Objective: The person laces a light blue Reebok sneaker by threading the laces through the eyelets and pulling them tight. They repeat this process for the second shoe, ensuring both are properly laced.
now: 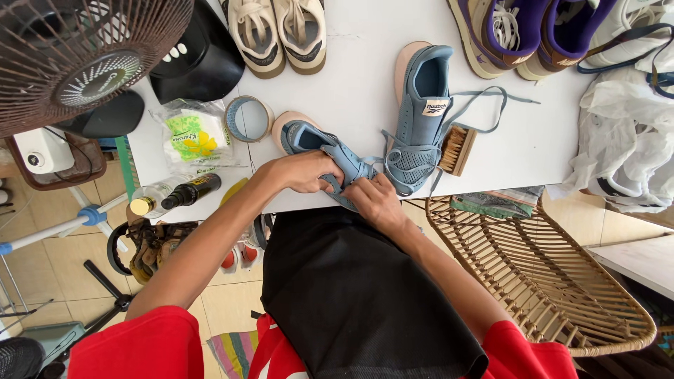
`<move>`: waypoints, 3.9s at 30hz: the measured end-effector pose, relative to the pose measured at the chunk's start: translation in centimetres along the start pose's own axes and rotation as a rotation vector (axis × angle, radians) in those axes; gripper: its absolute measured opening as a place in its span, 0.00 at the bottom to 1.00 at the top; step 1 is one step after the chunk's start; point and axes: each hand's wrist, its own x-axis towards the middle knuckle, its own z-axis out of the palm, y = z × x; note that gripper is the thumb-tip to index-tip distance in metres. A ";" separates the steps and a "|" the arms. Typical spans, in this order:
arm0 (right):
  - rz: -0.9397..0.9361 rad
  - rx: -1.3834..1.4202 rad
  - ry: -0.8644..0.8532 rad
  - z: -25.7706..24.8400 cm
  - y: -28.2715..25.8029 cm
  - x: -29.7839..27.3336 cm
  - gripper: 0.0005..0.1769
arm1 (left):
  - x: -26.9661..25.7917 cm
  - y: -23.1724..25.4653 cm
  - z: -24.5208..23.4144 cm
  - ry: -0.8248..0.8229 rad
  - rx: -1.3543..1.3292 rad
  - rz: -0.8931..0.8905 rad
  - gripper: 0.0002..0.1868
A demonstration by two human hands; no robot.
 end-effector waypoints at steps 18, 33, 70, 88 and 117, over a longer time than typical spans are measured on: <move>-0.318 -0.182 -0.087 -0.9 0.9 1.6 0.13 | 2.8 -2.9 1.2 -0.049 0.122 -0.048 0.13; -0.298 -0.218 -0.061 -0.5 0.6 2.6 0.15 | 1.6 0.0 0.2 -0.009 0.179 -0.102 0.14; -0.027 -0.217 -0.020 0.6 -2.9 3.8 0.16 | 2.0 -2.0 -0.3 -0.091 -0.117 -0.198 0.26; 0.067 0.900 0.320 -6.7 -6.7 20.0 0.05 | -2.8 0.9 3.3 0.674 0.116 0.201 0.14; 0.508 -0.266 -0.389 0.6 -1.8 1.6 0.41 | -11.8 14.1 3.2 0.383 -0.613 0.662 0.21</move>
